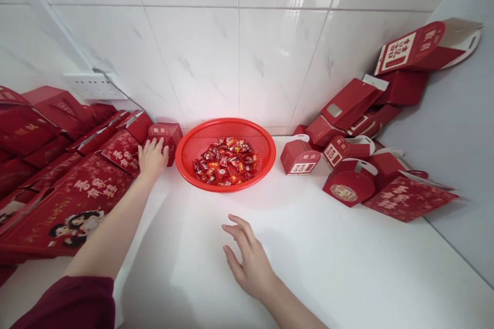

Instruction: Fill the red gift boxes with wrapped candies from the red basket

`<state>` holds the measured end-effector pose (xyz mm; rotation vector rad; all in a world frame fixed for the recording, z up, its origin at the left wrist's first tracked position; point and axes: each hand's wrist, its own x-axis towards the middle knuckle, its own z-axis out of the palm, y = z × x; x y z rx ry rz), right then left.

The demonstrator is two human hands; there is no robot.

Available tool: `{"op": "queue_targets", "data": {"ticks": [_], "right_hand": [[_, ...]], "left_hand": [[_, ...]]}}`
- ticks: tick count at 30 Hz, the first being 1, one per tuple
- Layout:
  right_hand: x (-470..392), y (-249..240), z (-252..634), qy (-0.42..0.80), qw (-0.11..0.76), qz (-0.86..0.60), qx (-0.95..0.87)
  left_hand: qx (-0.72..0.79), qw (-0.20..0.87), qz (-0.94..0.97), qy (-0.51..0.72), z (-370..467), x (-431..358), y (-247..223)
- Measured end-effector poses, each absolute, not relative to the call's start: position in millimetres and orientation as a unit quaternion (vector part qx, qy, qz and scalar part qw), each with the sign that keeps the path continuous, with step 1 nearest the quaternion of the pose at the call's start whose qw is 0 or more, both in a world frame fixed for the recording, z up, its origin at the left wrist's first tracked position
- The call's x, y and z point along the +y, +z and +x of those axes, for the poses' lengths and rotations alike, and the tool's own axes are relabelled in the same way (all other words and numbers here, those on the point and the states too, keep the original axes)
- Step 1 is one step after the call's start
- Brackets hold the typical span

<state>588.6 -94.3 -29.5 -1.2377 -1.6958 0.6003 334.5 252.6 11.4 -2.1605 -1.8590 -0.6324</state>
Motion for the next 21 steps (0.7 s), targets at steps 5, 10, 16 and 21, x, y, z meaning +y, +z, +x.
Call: {"op": "queue_targets", "data": {"ticks": [5,10,16,21], "right_hand": [[-94.4,-27.6,588.3,0.236,0.457,-0.501,-0.696],[-94.7,-24.3,588.1,0.233,0.455,-0.496,-0.702],[-93.1,-20.8,589.1,0.229,0.461,-0.489,-0.705],[-88.1,-5.5,614.5,0.168,0.460,-0.502,-0.713]], "left_hand": [[-0.614,0.091,-0.751,-0.223,326.6,259.6,15.4],[-0.605,0.072,-0.758,-0.232,322.0,263.3,16.2],[-0.610,0.052,-0.756,-0.232,322.3,269.8,16.9],[-0.604,0.022,-0.767,-0.215,321.7,270.4,26.0]]}}
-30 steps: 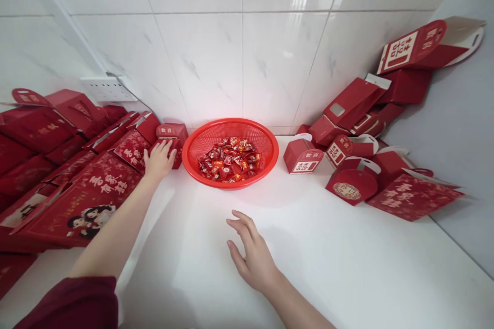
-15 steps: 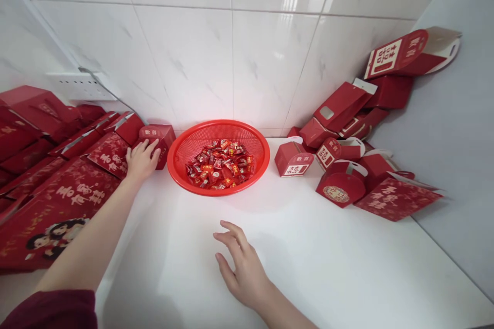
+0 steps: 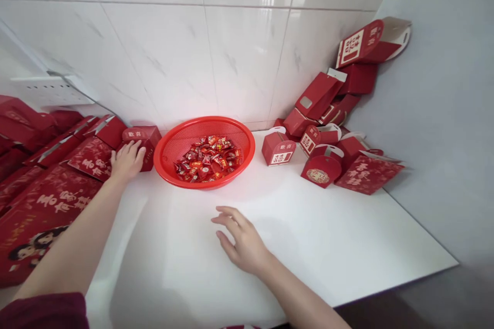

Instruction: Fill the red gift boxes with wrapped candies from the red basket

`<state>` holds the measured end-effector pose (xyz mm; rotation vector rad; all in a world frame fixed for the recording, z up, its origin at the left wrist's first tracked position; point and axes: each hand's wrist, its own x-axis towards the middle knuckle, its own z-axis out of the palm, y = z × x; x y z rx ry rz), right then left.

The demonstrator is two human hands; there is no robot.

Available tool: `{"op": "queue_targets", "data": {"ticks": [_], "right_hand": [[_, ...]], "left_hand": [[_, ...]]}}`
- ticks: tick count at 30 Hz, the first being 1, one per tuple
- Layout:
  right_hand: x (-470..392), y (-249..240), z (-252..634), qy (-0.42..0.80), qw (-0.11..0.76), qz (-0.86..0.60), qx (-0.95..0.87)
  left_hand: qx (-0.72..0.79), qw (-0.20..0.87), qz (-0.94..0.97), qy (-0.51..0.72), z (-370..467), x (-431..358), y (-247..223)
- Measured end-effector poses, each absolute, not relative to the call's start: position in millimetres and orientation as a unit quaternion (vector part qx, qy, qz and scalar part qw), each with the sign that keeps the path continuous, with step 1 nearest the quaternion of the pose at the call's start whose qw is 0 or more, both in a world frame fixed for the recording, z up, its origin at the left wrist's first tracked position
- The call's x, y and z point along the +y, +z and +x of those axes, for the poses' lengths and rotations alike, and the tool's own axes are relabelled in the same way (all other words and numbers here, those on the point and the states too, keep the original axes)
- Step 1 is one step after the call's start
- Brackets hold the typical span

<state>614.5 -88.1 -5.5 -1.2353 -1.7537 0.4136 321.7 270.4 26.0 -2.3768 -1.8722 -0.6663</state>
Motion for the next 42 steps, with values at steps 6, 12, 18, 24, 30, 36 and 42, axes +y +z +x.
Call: {"op": "queue_targets", "data": {"ticks": [6,12,18,24,30,36,42], "right_hand": [[-53.9,33.1,709.9,0.003,0.419,-0.590,-0.690],[7.4,51.8,798.4,-0.091,0.332,-0.750,-0.565],[-6.1,64.6,807.0,-0.030,0.258,-0.777,-0.573],[-79.8,103.1,742.1,0.093,0.304,-0.620,-0.718],[-93.2,87.3,655.7,0.143,0.347,-0.415,-0.829],[-82.9,78.7,629.4,0.209,0.347,-0.355,-0.842],[-80.5,72.8,627.2,0.240,0.287,-0.380,-0.846]], "left_hand": [[-0.566,0.042,-0.775,-0.279,340.9,234.4,60.9],[-0.386,0.083,-0.830,-0.395,386.0,149.7,114.6],[-0.256,0.062,-0.892,-0.368,381.7,72.7,142.7],[-0.212,-0.013,-0.928,-0.308,367.6,36.6,139.2],[-0.203,-0.061,-0.937,-0.277,383.1,28.4,120.4],[-0.206,-0.170,-0.948,-0.174,387.0,15.3,100.5],[-0.148,-0.202,-0.954,-0.167,394.1,-9.4,84.0]]}}
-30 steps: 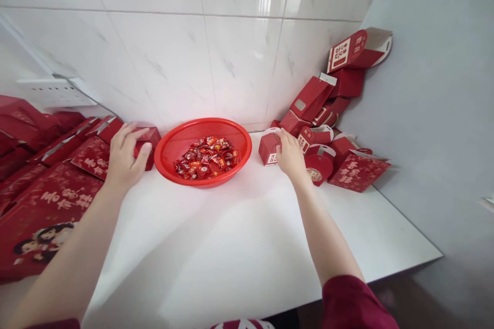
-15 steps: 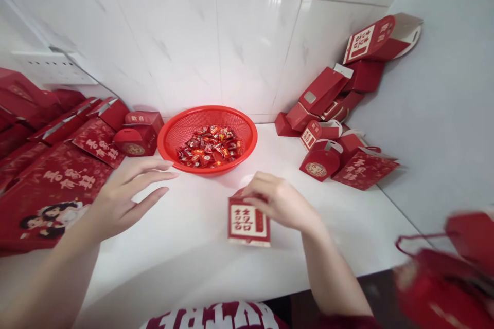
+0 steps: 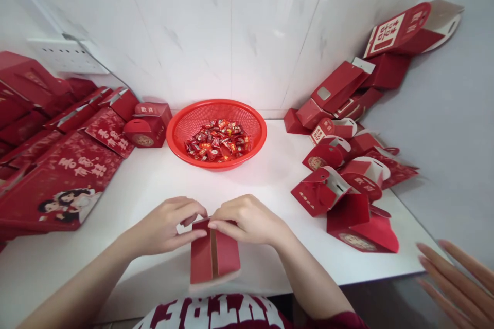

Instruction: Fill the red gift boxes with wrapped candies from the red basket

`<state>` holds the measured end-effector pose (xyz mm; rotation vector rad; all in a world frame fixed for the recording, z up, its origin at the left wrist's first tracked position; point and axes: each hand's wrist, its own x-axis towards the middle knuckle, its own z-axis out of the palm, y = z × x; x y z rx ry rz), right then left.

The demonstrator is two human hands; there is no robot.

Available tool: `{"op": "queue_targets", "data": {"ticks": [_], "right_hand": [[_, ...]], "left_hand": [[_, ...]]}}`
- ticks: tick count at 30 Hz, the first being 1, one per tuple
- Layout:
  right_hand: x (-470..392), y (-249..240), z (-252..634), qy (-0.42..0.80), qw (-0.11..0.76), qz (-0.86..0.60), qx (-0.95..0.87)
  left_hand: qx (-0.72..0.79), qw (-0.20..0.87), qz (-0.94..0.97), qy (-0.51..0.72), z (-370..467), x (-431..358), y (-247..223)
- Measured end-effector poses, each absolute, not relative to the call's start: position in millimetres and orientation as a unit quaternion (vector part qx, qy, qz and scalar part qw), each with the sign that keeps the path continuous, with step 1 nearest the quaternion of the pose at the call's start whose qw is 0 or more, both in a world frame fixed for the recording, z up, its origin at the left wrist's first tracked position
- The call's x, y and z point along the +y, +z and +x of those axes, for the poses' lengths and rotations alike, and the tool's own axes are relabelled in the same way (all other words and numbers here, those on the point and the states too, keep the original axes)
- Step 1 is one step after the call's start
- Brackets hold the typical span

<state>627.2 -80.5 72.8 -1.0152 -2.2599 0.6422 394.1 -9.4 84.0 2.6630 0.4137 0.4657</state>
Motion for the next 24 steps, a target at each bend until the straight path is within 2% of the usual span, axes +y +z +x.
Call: {"op": "queue_targets", "data": {"ticks": [4,10,13,16,19,21,24], "right_hand": [[-83.8,67.6,624.3,0.238,0.265,-0.411,-0.839],[-86.3,63.2,621.9,0.157,0.225,-0.546,-0.791],[-85.2,57.2,621.6,0.129,0.256,-0.572,-0.768],[-83.3,50.8,619.1,0.132,0.354,-0.521,-0.765],[-79.9,47.5,614.3,0.170,0.421,-0.399,-0.797],[-76.7,46.4,611.2,0.201,0.414,-0.336,-0.822],[-72.3,43.9,608.3,0.201,0.350,-0.316,-0.859]], "left_hand": [[0.088,0.155,0.946,0.269,396.9,-26.5,73.7],[0.095,0.077,0.969,0.212,401.5,-40.5,71.5],[0.119,0.064,0.971,0.198,404.8,-37.8,68.6],[0.103,0.092,0.966,0.220,406.9,-24.8,57.4],[0.095,0.136,0.941,0.296,406.5,-6.6,37.3],[0.106,0.155,0.917,0.352,404.6,3.7,23.1],[0.108,0.187,0.881,0.421,399.5,12.0,10.7]]}}
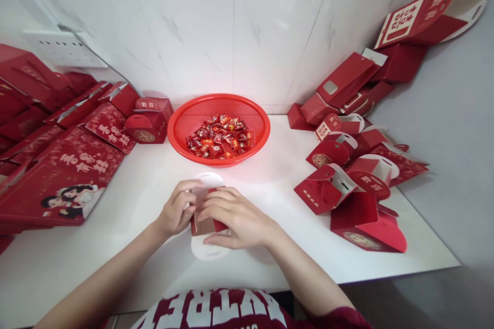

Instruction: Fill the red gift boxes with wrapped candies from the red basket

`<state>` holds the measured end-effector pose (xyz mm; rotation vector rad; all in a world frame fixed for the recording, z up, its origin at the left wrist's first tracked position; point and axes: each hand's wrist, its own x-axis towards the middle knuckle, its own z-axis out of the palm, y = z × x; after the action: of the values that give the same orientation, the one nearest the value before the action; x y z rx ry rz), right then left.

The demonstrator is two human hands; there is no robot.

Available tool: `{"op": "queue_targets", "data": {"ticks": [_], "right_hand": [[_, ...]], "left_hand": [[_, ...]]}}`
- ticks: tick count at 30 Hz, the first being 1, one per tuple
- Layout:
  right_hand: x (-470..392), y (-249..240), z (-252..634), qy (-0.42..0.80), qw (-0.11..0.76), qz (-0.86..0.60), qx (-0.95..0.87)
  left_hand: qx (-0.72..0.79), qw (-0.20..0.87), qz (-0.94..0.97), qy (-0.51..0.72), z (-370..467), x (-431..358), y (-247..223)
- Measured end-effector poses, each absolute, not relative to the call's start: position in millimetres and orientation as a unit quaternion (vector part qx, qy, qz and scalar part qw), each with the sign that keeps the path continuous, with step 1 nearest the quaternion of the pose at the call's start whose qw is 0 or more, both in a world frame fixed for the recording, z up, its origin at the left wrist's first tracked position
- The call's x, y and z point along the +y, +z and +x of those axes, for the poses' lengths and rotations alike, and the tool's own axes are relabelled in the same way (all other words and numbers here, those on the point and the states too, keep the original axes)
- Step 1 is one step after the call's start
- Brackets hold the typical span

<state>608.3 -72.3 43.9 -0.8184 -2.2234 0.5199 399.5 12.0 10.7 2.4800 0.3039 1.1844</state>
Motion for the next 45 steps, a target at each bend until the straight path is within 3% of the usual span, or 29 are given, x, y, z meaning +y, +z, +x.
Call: {"op": "queue_targets", "data": {"ticks": [3,9,15,22,31,38,45], "right_hand": [[-70.7,40.5,609.0,0.166,0.319,-0.334,-0.871],[-70.8,38.6,628.3,0.077,0.421,-0.387,-0.817],[-69.2,32.7,650.5,0.185,0.365,-0.460,-0.788],[-67.1,25.7,655.3,0.257,0.296,-0.493,-0.777],[-60.1,17.8,656.9,0.289,0.334,-0.464,-0.768],[-59.8,20.9,660.6,0.392,0.316,-0.407,-0.762],[-59.1,7.2,652.3,0.395,0.357,-0.423,-0.733]], "left_hand": [[0.105,0.213,0.866,0.440,392.7,13.8,16.5],[0.130,0.214,0.915,0.315,374.2,19.8,50.4],[0.168,0.211,0.947,0.173,363.9,25.7,50.2],[0.203,0.175,0.947,0.176,371.0,19.1,37.8],[0.236,0.274,0.908,0.212,376.7,23.2,-1.4],[0.248,0.373,0.877,0.173,378.0,25.0,7.0],[0.201,0.420,0.873,0.146,373.3,27.6,15.0]]}}
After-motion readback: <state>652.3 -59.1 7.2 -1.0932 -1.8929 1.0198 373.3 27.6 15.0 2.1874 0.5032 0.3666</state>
